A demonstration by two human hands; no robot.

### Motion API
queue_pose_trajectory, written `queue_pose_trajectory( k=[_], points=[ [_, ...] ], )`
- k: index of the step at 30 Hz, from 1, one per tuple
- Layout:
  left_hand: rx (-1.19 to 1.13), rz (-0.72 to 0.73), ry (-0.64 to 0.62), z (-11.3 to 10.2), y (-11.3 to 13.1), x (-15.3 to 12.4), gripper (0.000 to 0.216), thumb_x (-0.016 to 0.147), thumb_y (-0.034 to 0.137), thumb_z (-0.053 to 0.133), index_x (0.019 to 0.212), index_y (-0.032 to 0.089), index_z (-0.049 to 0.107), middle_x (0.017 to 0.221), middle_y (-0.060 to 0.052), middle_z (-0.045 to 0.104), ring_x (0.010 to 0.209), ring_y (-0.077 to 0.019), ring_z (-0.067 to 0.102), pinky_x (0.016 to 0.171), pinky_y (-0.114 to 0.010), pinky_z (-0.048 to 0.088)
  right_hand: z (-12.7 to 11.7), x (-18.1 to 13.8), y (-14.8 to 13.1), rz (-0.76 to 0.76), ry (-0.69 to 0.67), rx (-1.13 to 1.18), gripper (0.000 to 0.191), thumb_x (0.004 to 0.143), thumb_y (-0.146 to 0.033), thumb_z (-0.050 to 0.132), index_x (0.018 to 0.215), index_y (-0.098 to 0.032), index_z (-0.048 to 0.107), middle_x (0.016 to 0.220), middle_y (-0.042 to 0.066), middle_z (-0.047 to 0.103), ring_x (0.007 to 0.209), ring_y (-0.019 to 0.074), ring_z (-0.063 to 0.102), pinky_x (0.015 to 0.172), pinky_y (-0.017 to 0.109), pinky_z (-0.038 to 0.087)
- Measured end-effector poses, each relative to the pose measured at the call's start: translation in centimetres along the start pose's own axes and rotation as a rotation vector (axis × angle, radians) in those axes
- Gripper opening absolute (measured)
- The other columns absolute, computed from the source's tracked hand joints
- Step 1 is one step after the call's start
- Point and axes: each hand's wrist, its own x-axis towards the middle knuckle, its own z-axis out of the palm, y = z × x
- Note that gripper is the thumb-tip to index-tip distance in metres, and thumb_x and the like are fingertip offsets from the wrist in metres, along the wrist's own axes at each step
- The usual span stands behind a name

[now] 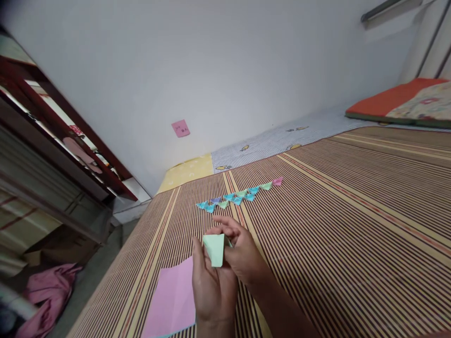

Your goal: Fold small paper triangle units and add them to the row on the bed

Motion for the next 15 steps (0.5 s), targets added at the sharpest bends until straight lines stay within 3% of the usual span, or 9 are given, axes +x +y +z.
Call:
queue_pose_trajectory(
  k=[3, 9, 15],
  points=[
    [-0.005, 0.002, -0.091, 0.35, -0.34, -0.17, 0.058, 0.103, 0.046, 0.033, 0.079, 0.013, 0.075, 0.083, -0.009, 0.069, 0.088, -0.0201, 0.067, 0.097, -0.034, 0.049, 0.13, -0.2, 0.06, -0.014, 0.035, -0.002, 0.045, 0.063, -0.019, 0.084, 0.106, -0.022, 0.071, 0.08, -0.003, 0.065, 0.078, 0.0151, 0.067, 0.071, 0.024, 0.055],
    [0.01, -0.018, -0.064, 0.52, -0.47, -0.19, 0.054, 0.103, 0.044, 0.034, 0.083, 0.013, 0.074, 0.084, -0.009, 0.067, 0.086, -0.0191, 0.064, 0.098, -0.034, 0.048, -0.03, -0.4, -0.47, -0.082, 0.013, -0.114, 0.026, 0.071, -0.023, 0.077, 0.097, -0.022, 0.075, 0.09, 0.003, 0.071, 0.085, 0.0196, 0.068, 0.073, 0.028, 0.057],
    [0.005, -0.026, -0.086, 0.92, -0.48, -0.27, 0.058, 0.101, 0.048, 0.036, 0.076, 0.012, 0.073, 0.08, -0.01, 0.064, 0.082, -0.0203, 0.064, 0.089, -0.034, 0.052, -0.23, -0.34, -0.61, -0.079, -0.025, -0.116, 0.029, 0.068, -0.02, 0.077, 0.098, -0.022, 0.075, 0.092, 0.003, 0.074, 0.088, 0.0201, 0.07, 0.077, 0.029, 0.057]
  ],
)
